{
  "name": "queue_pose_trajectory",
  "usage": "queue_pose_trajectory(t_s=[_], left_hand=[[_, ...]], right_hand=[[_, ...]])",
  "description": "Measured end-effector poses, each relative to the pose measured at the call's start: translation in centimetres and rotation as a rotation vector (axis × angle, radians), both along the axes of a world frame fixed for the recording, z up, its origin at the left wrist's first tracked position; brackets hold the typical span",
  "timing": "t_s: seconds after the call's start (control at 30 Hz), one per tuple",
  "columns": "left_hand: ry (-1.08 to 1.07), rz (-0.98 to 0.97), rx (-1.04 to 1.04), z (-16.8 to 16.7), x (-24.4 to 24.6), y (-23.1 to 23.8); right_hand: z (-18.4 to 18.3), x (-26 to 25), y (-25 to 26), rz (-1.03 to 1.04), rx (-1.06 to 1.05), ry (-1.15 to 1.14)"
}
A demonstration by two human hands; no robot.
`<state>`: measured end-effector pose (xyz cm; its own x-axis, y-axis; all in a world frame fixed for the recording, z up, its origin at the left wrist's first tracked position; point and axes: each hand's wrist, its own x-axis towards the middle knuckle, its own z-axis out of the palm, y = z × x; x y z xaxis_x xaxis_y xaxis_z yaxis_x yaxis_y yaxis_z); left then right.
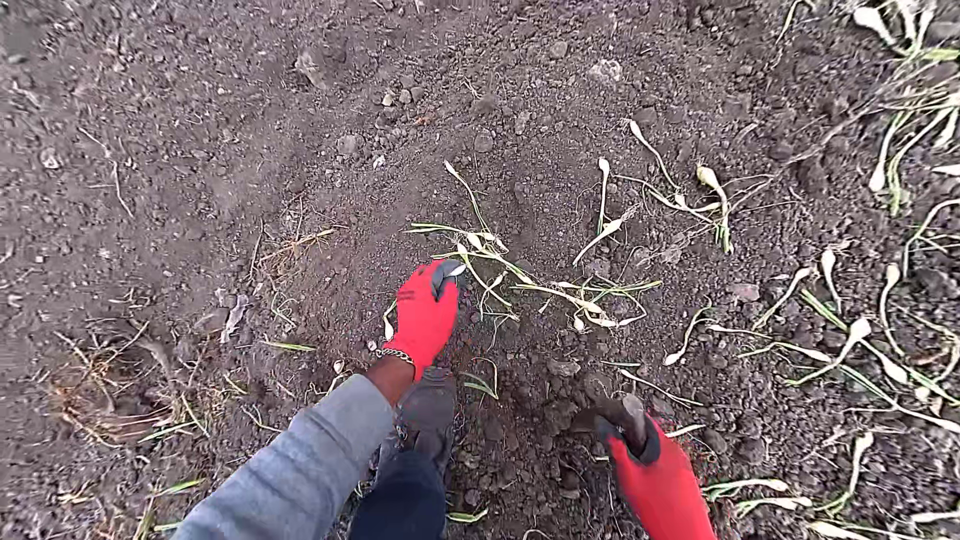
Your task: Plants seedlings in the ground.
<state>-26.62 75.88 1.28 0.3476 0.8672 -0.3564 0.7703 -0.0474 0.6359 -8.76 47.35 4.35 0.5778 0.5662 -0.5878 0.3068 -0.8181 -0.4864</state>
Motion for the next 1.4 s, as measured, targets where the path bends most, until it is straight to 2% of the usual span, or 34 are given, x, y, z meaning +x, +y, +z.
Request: queue_pose_trajectory(t_s=[0.07,0.13,0.2,0.27,0.33,0.43,0.5,0.57,0.6,0.67,0.7,0.73,0.77,0.8,0.9,0.93,1.0,1.07,1.1,1.17,1.23,1.27,1.33,1.4], left_hand=[[0.206,-0.092,-0.049,-1.7,2.0,0.2],[0.379,-0.194,-0.147,-4.0,3.6,-1.0],[0.426,-0.223,-0.184,-4.9,4.3,-1.3],[0.351,-0.188,-0.135,-4.1,3.1,-1.2],[0.277,-0.204,-0.045,-2.1,0.7,-0.5],[0.215,-0.194,0.052,1.4,-2.7,1.2],[0.212,-0.171,0.061,2.5,-5.1,1.4],[0.227,-0.168,-0.006,2.5,-7.5,0.2],[0.241,-0.166,-0.061,2.5,-8.7,-1.0],[0.251,-0.137,-0.153,2.5,-10.4,-2.8],[0.244,-0.115,-0.178,2.8,-11.0,-3.1],[0.228,-0.096,-0.171,3.4,-11.4,-2.9],[0.216,-0.083,-0.139,4.1,-11.3,-2.3],[0.215,-0.083,-0.087,4.9,-10.9,-1.3],[0.287,-0.198,0.013,5.6,-7.6,1.1],[0.355,-0.298,-0.018,4.7,-6.0,0.6],[0.508,-0.547,-0.194,1.9,-2.7,-2.0],[0.554,-0.701,-0.376,-0.4,-2.1,-4.6],[0.523,-0.681,-0.369,-0.7,-2.9,-4.5],[0.436,-0.470,-0.205,0.7,-5.5,-2.7],[0.502,-0.249,-0.052,2.7,-7.7,1.0],[0.572,-0.175,-0.046,2.8,-8.7,2.5],[0.674,-0.129,-0.157,0.6,-10.2,3.4],[0.600,-0.119,-0.222,-1.1,-10.5,2.8]], right_hand=[[0.3,-0.5,0.0,0.009,-0.020,0.026],[2.6,-0.4,0.9,0.025,-0.032,0.056],[5.4,0.3,2.5,0.049,0.060,0.069],[7.1,0.7,3.6,0.038,0.206,0.069],[5.5,0.6,4.4,0.032,0.239,0.007],[-1.8,0.5,6.0,0.132,0.025,0.040],[-2.4,0.8,8.4,0.223,-0.044,0.071],[2.3,1.0,10.8,0.254,0.106,0.035],[5.3,1.2,11.7,0.235,0.250,0.020],[10.2,1.4,14.4,0.126,0.634,0.179],[11.4,0.9,15.8,0.085,0.761,0.249],[11.6,-0.1,16.9,0.063,0.769,0.264],[10.5,-1.7,17.5,0.119,0.734,0.219],[7.8,-3.7,17.7,0.208,0.644,0.161],[-4.8,-9.9,15.7,0.326,0.288,0.194],[-6.2,-10.1,14.8,0.323,0.185,0.227],[-4.3,-8.0,13.4,0.288,0.184,0.204],[-0.8,-5.8,10.7,0.249,0.304,0.149],[0.1,-5.2,9.5,0.246,0.332,0.123],[-0.6,-5.6,7.4,0.292,0.224,0.038],[-2.8,-6.3,8.1,0.352,0.070,0.057],[-3.0,-6.1,9.5,0.380,0.026,0.072],[-0.4,-5.3,12.8,0.413,0.054,0.067],[4.9,-4.0,16.2,0.401,0.248,0.021]])
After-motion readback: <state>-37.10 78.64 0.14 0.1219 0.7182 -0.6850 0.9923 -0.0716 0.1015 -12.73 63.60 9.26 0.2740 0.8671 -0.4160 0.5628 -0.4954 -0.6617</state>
